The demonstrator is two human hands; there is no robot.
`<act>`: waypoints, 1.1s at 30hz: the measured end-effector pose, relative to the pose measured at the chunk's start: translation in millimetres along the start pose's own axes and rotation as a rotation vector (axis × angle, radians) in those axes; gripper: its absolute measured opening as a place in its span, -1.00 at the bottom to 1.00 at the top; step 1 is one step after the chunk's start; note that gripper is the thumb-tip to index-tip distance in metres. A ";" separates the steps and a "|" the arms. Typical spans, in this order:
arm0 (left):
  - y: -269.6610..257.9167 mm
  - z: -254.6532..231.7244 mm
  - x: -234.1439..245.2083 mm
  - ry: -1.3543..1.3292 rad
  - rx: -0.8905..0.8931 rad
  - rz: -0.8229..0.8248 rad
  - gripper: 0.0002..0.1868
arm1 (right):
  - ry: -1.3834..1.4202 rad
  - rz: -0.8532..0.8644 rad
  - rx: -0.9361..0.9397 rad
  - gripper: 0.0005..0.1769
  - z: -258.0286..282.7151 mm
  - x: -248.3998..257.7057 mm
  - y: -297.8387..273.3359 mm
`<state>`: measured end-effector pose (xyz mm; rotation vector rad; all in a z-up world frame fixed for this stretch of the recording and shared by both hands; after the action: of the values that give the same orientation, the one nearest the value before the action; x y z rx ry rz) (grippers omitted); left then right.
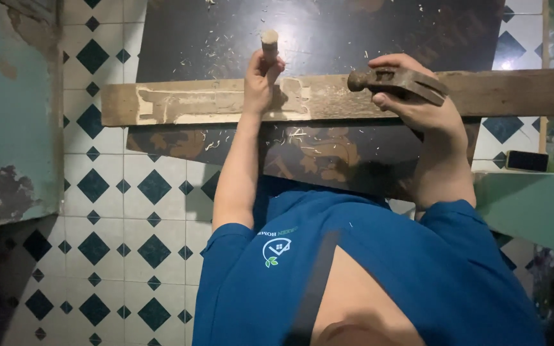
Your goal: Carving a groove into a wooden plank using a hammer and a small chisel while sitting on the floor.
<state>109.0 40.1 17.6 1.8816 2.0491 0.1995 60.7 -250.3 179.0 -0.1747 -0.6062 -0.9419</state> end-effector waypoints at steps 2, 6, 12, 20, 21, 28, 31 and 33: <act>4.9 -5.7 0.6 -0.005 -0.006 0.032 -0.77 | 0.007 0.011 0.046 -0.41 2.2 1.1 4.2; 9.2 -10.2 -4.0 0.078 -0.038 0.102 -0.64 | 0.006 0.024 0.244 -0.40 23.1 6.1 8.5; -2.9 -7.2 -1.8 0.104 -0.063 0.101 -0.69 | 0.022 0.027 0.198 -0.45 53.3 9.4 22.2; -2.0 -24.1 -8.0 0.241 0.065 0.079 -0.70 | 0.000 0.088 0.269 -0.42 85.4 1.0 38.8; -3.3 -30.9 -9.2 0.262 0.106 0.047 -0.69 | 0.019 0.103 0.366 -0.39 94.5 0.0 38.8; 1.1 -41.8 -8.4 0.377 0.122 0.156 -0.63 | 0.013 0.086 0.580 -0.48 139.8 -21.3 79.1; 0.2 -61.3 -14.7 0.456 0.062 0.254 -0.85 | -0.070 0.156 0.348 -0.54 111.2 -58.1 118.1; -1.2 -56.3 4.3 0.548 0.139 0.174 -0.82 | -0.185 0.164 0.162 -0.53 91.8 -66.4 133.1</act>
<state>88.1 51.6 68.8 2.2851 2.2746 0.7023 100.5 -88.9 232.9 -0.1645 -0.8232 -0.7196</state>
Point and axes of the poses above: each hand's wrist, its own y-axis towards the middle knuckle, its own x-axis out of the back of the hand, z = x × y, the point moved 10 cm from there along y, towards the middle knuckle, and after that the axes turned 1 degree about -x, right-handed, at the moved point
